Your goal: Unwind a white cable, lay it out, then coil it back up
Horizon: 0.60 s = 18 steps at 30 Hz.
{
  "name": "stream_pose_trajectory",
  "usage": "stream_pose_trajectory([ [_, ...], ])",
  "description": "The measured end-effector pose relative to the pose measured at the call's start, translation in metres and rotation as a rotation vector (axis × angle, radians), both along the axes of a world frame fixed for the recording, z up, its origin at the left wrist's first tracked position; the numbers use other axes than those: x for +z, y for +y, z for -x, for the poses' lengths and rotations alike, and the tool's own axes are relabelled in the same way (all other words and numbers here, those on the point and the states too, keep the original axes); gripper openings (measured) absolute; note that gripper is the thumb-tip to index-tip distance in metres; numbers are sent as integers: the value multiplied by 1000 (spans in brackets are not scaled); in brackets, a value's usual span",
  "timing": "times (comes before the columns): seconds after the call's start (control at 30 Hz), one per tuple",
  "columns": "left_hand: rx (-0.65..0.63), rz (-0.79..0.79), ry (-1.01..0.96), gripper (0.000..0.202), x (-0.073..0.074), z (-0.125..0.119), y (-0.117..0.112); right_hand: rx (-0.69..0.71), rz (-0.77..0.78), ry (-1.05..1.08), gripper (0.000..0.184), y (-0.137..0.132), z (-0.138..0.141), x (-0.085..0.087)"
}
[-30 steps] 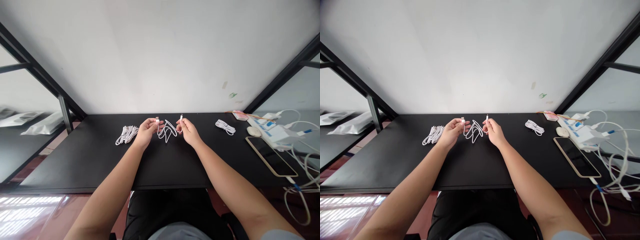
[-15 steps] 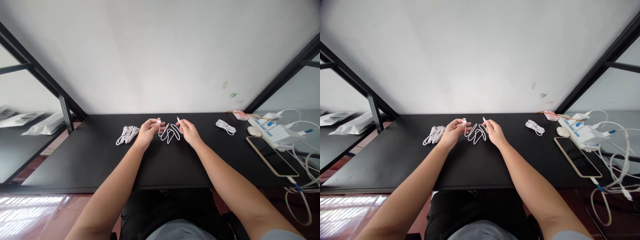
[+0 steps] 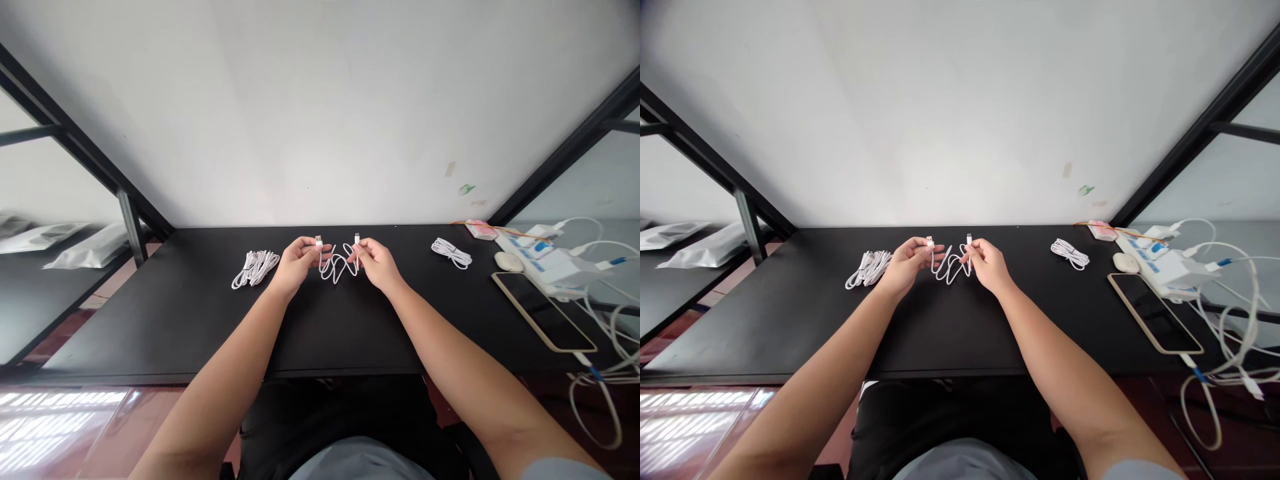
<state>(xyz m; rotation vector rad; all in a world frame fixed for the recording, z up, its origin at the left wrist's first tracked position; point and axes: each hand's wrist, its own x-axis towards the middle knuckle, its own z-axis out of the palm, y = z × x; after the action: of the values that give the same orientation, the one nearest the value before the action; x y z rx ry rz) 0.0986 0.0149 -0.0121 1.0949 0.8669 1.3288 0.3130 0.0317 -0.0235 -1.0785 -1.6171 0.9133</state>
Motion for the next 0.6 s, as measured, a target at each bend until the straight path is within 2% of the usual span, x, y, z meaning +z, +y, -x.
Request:
stream_pose_trajectory([
  [0.37, 3, -1, 6, 35, 1, 0, 0, -15, 4, -15, 35, -5, 1, 6],
  [0.6, 9, 6, 15, 37, 1, 0, 0, -13, 30, 26, 37, -3, 2, 4],
])
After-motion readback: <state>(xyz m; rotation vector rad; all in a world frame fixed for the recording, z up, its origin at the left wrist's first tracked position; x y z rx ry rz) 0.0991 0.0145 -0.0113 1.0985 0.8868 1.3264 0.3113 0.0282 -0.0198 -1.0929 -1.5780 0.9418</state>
